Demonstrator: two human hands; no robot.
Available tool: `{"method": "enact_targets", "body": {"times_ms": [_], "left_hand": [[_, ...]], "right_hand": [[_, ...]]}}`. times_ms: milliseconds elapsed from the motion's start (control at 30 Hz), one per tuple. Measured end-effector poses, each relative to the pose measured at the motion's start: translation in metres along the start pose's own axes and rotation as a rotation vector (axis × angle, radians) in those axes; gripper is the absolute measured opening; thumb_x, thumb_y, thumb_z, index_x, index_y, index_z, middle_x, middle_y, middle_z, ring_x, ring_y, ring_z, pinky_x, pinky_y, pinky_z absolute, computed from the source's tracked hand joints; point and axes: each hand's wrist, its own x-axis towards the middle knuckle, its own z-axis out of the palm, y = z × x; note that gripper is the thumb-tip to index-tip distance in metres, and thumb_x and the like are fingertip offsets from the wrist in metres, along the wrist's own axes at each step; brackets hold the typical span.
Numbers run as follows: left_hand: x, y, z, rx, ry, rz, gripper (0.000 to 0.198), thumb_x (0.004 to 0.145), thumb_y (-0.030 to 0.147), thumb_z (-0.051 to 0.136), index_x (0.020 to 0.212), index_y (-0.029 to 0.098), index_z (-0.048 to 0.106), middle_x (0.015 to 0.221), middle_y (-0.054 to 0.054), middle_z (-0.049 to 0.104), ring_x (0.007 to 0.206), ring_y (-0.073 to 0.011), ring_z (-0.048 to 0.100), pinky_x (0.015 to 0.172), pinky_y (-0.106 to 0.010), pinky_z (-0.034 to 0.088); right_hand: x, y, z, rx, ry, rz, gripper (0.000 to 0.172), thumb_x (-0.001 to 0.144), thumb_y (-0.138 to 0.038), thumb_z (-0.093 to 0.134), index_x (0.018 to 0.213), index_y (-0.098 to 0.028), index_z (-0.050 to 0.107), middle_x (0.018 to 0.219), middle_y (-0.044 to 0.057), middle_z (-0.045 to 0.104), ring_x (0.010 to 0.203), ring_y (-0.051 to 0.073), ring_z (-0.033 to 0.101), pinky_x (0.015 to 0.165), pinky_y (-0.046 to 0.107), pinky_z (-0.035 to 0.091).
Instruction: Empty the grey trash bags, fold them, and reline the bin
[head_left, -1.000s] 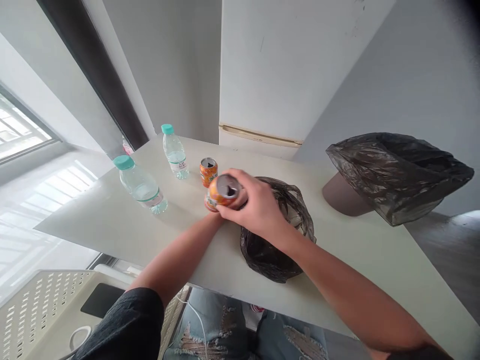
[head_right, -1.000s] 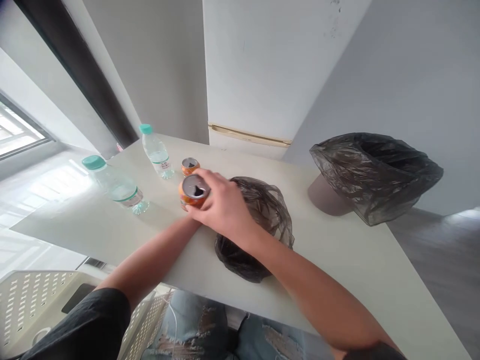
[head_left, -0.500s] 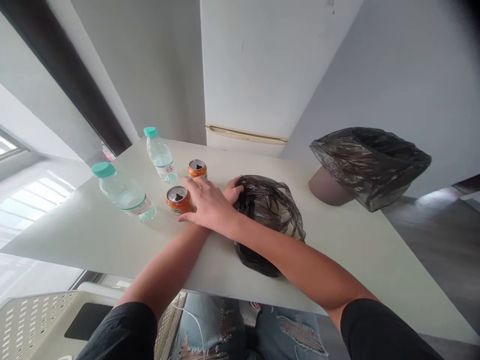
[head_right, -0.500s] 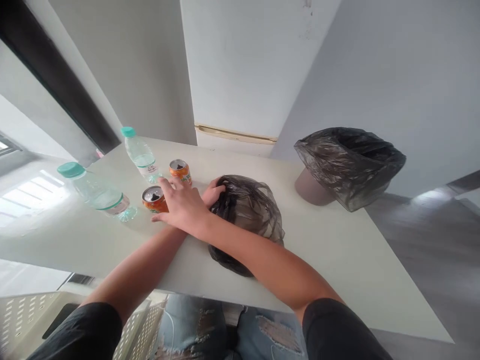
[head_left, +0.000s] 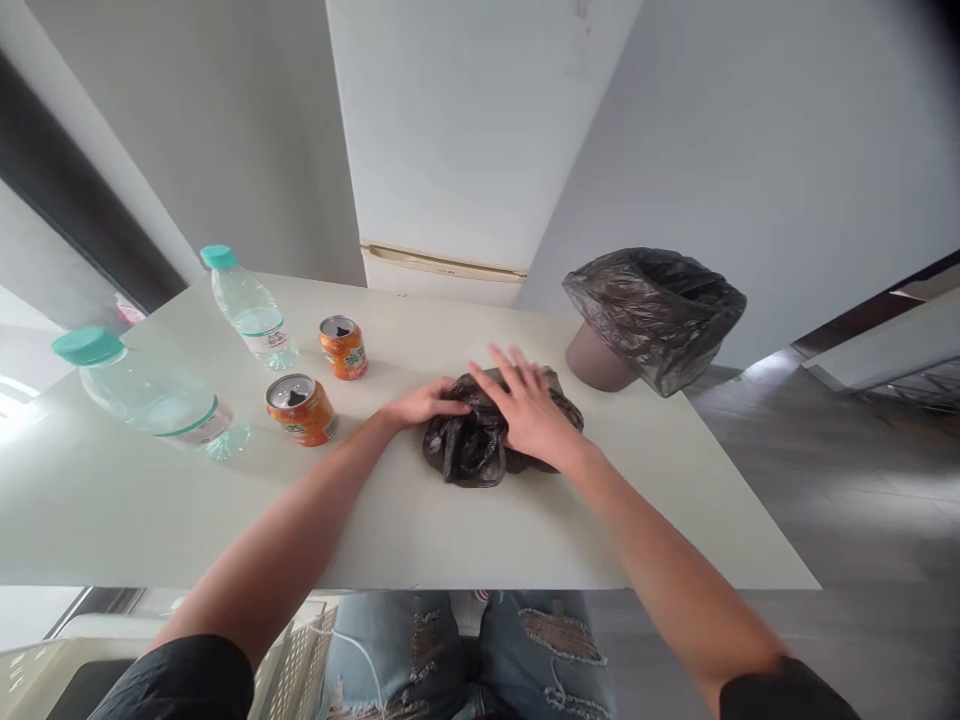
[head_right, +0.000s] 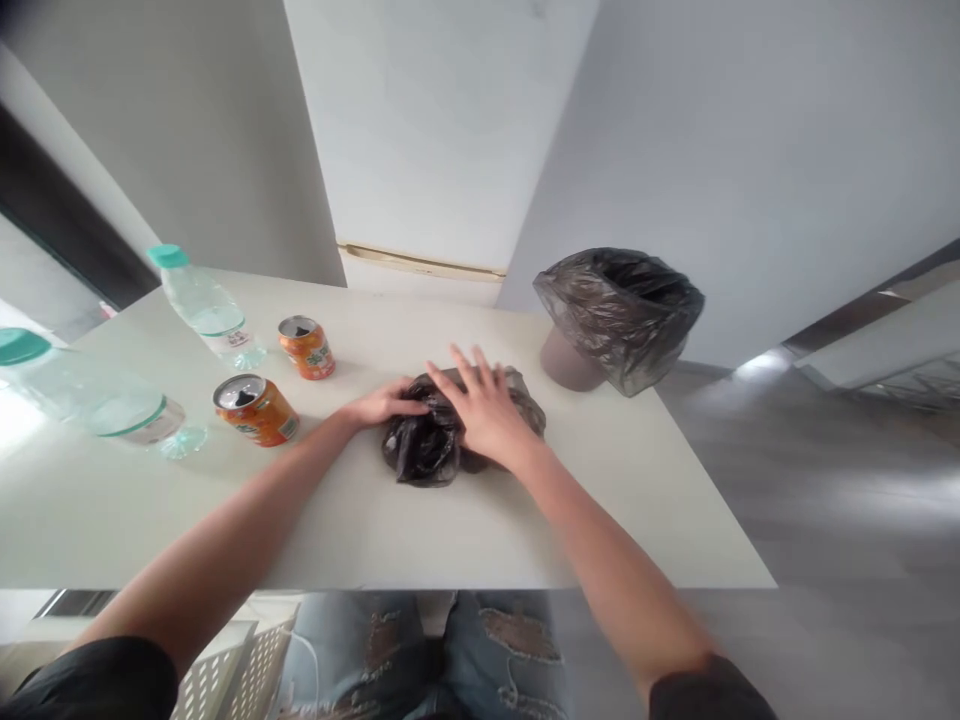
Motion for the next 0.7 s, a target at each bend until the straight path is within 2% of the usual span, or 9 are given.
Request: {"method": "enact_targets", "body": {"times_ms": [67, 100, 167, 233, 300, 400, 467, 600, 700], "left_hand": [[-0.003, 0.003, 0.0, 0.047, -0.089, -0.036, 0.04, 0.086, 0.051, 0.082, 0.1, 0.013, 0.081, 0.098, -0.01, 0.081, 0.092, -0.0277, 0.075, 0.088, -0.038, 0.058], [-0.003, 0.004, -0.001, 0.047, -0.09, -0.028, 0.043, 0.09, 0.054, 0.079, 0.103, 0.014, 0.081, 0.101, -0.011, 0.081, 0.095, -0.028, 0.075, 0.09, -0.038, 0.058], [-0.002, 0.003, -0.002, 0.028, -0.066, 0.031, 0.048, 0.096, 0.057, 0.073, 0.117, 0.016, 0.08, 0.118, -0.013, 0.079, 0.11, -0.0302, 0.073, 0.098, -0.04, 0.056], [0.001, 0.0, -0.003, 0.006, -0.012, 0.091, 0.05, 0.099, 0.058, 0.068, 0.128, 0.019, 0.077, 0.136, -0.015, 0.072, 0.124, -0.0313, 0.067, 0.104, -0.041, 0.054], [0.004, -0.005, -0.005, -0.005, 0.056, 0.095, 0.048, 0.101, 0.059, 0.064, 0.126, 0.02, 0.077, 0.14, -0.016, 0.067, 0.124, -0.0302, 0.064, 0.102, -0.04, 0.053], [0.005, -0.008, -0.007, 0.037, 0.104, 0.021, 0.045, 0.101, 0.059, 0.063, 0.121, 0.021, 0.076, 0.128, -0.013, 0.069, 0.113, -0.0268, 0.064, 0.1, -0.038, 0.051], [0.005, -0.008, -0.008, 0.087, 0.094, -0.015, 0.045, 0.099, 0.06, 0.065, 0.12, 0.022, 0.076, 0.116, -0.011, 0.069, 0.105, -0.0249, 0.064, 0.101, -0.038, 0.049], [0.004, -0.002, -0.006, 0.089, 0.098, -0.02, 0.046, 0.097, 0.061, 0.067, 0.12, 0.021, 0.076, 0.109, -0.009, 0.069, 0.1, -0.0241, 0.062, 0.098, -0.037, 0.048], [0.004, -0.001, -0.005, 0.054, 0.108, -0.017, 0.045, 0.097, 0.06, 0.068, 0.119, 0.021, 0.077, 0.111, -0.01, 0.069, 0.099, -0.024, 0.062, 0.096, -0.036, 0.049]], "right_hand": [[-0.002, 0.013, 0.003, 0.143, -0.13, 0.013, 0.101, 0.086, -0.003, 0.061, 0.175, -0.035, 0.026, 0.162, 0.013, 0.056, 0.14, 0.034, 0.061, 0.111, 0.049, 0.054], [-0.007, 0.017, 0.005, 0.18, -0.153, 0.044, 0.093, 0.088, -0.003, 0.057, 0.172, -0.034, 0.032, 0.148, 0.011, 0.067, 0.124, 0.029, 0.07, 0.101, 0.041, 0.058], [-0.029, 0.029, 0.008, 0.154, -0.101, 0.146, 0.076, 0.089, -0.002, 0.05, 0.16, -0.031, 0.053, 0.128, 0.008, 0.076, 0.107, 0.024, 0.073, 0.09, 0.034, 0.058], [-0.061, 0.051, 0.007, 0.05, -0.007, 0.247, 0.062, 0.087, -0.001, 0.049, 0.139, -0.027, 0.07, 0.125, 0.008, 0.076, 0.11, 0.024, 0.072, 0.09, 0.033, 0.058], [-0.1, 0.084, 0.003, -0.059, 0.062, 0.35, 0.057, 0.084, 0.001, 0.048, 0.13, -0.023, 0.074, 0.135, 0.01, 0.073, 0.119, 0.025, 0.07, 0.093, 0.035, 0.059], [-0.163, 0.138, -0.005, -0.195, 0.16, 0.446, 0.057, 0.082, 0.0, 0.047, 0.129, -0.019, 0.074, 0.146, 0.013, 0.068, 0.133, 0.032, 0.064, 0.106, 0.044, 0.059], [-0.2, 0.161, -0.004, -0.211, 0.208, 0.464, 0.062, 0.083, -0.001, 0.045, 0.138, -0.019, 0.07, 0.154, 0.013, 0.063, 0.142, 0.033, 0.059, 0.118, 0.05, 0.054], [-0.247, 0.169, 0.02, -0.087, 0.07, 0.451, 0.073, 0.096, -0.013, 0.045, 0.168, -0.022, 0.041, 0.171, 0.014, 0.046, 0.161, 0.033, 0.042, 0.133, 0.057, 0.04], [-0.256, 0.157, 0.038, -0.085, -0.065, 0.495, 0.069, 0.104, -0.026, 0.045, 0.172, -0.023, 0.036, 0.175, 0.016, 0.04, 0.166, 0.036, 0.031, 0.135, 0.063, 0.03]]}}
